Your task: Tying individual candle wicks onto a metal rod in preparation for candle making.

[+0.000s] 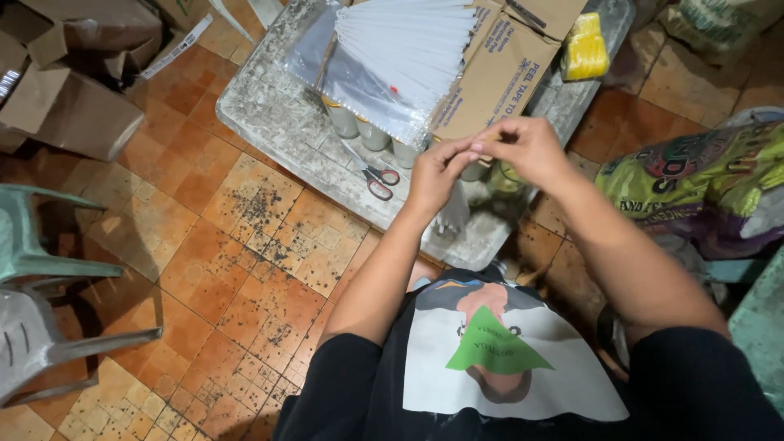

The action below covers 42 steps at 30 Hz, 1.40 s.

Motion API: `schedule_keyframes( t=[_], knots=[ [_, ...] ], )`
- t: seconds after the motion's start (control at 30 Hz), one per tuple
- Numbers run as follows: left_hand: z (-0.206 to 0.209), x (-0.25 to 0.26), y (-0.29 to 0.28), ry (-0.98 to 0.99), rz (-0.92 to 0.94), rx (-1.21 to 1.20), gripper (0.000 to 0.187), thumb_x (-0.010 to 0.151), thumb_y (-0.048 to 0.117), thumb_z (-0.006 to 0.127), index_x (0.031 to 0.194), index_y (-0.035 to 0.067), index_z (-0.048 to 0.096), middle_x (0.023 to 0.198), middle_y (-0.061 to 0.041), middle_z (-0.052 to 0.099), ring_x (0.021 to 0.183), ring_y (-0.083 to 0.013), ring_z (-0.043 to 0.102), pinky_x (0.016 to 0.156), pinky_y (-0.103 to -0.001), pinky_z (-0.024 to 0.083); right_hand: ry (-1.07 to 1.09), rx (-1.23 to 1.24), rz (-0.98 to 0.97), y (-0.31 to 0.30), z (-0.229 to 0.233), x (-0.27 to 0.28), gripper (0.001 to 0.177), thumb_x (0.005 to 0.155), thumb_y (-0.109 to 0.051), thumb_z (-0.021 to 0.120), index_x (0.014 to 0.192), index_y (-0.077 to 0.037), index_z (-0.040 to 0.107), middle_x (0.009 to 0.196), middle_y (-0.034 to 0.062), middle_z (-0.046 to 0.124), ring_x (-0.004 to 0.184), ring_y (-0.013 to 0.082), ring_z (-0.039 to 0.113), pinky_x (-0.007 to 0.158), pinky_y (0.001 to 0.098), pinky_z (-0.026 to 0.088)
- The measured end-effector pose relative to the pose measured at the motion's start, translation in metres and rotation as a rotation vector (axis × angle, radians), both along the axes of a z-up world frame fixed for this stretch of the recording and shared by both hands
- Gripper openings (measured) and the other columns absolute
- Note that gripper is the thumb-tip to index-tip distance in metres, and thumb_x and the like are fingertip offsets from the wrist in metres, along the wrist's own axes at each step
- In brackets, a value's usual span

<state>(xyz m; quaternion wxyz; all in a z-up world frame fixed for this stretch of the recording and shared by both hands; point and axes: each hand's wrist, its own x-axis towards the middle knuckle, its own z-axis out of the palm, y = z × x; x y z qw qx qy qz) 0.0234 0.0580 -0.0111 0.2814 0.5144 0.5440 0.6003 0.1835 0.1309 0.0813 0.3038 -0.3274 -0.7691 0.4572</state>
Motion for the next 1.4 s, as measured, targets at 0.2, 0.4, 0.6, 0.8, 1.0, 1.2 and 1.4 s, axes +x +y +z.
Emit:
schedule_keyframes(
  t=[0.2,0.4,0.6,0.8,1.0,1.2,1.4],
  knots=[
    [0.021,0.004,-0.002,0.003,-0.001,-0.09,0.011,0.093,0.027,0.079,0.102,0.021,0.082,0.085,-0.003,0.078,0.092,-0.0205,0.075,0.088,-0.034,0.057,-0.173,0.07,0.041,0.006,0.03,0.011,0.014,0.087,-0.013,0.084,0.1,-0.014,0.082,0.09,0.0092,0.077,0.09,0.0233,0.073,0.082,0.0343,0.053],
    [0.029,0.009,0.003,-0.132,-0.058,-0.076,0.012,0.091,0.025,0.081,0.102,0.021,0.082,0.086,-0.005,0.078,0.09,-0.0153,0.075,0.086,-0.031,0.057,-0.179,0.225,0.108,0.017,0.034,0.015,0.013,0.086,-0.003,0.083,0.097,-0.01,0.082,0.089,0.0125,0.076,0.088,0.0311,0.073,0.082,0.0392,0.054],
    [0.038,0.005,0.005,-0.547,-0.199,-0.16,0.02,0.086,0.018,0.084,0.102,0.007,0.08,0.085,-0.008,0.076,0.081,-0.0112,0.067,0.075,-0.023,0.052,-0.008,0.812,0.331,0.049,-0.008,0.021,0.01,0.092,-0.006,0.083,0.083,-0.009,0.08,0.091,0.0059,0.079,0.089,0.0245,0.074,0.086,0.0368,0.059],
    [0.039,0.002,0.003,-0.271,-0.134,-0.062,0.016,0.093,0.021,0.081,0.105,0.01,0.079,0.09,-0.007,0.073,0.093,-0.0114,0.064,0.087,-0.029,0.053,0.235,0.556,0.124,0.036,-0.032,0.027,0.004,0.099,-0.008,0.081,0.102,-0.01,0.082,0.095,0.0084,0.079,0.088,0.0248,0.074,0.088,0.0377,0.059],
    [0.003,-0.006,0.017,0.013,-0.299,0.062,0.013,0.096,0.02,0.077,0.109,0.02,0.081,0.112,-0.007,0.047,0.109,-0.0236,0.056,0.109,-0.037,0.042,0.357,-1.179,0.133,-0.003,-0.06,0.014,0.023,0.098,-0.017,0.068,0.116,-0.004,0.062,0.1,0.0121,0.07,0.093,0.0259,0.071,0.075,0.0361,0.063],
    [0.022,-0.01,0.0,0.064,-0.399,0.046,0.012,0.096,0.02,0.077,0.107,0.018,0.078,0.114,-0.007,0.04,0.113,-0.0265,0.054,0.113,-0.04,0.038,0.482,-1.33,0.162,-0.001,-0.08,0.007,0.025,0.093,-0.023,0.077,0.113,-0.011,0.071,0.077,-0.0097,0.055,0.081,0.0099,0.061,0.078,0.036,0.06],
    [0.006,-0.007,-0.012,-0.173,-0.072,0.009,0.007,0.1,0.017,0.072,0.104,0.012,0.075,0.099,-0.006,0.067,0.106,-0.0214,0.067,0.104,-0.037,0.048,0.436,-0.44,-0.267,-0.019,-0.124,-0.015,0.012,0.096,-0.01,0.077,0.107,-0.008,0.071,0.091,0.0036,0.073,0.086,0.0051,0.07,0.078,0.0178,0.055]
  ],
)
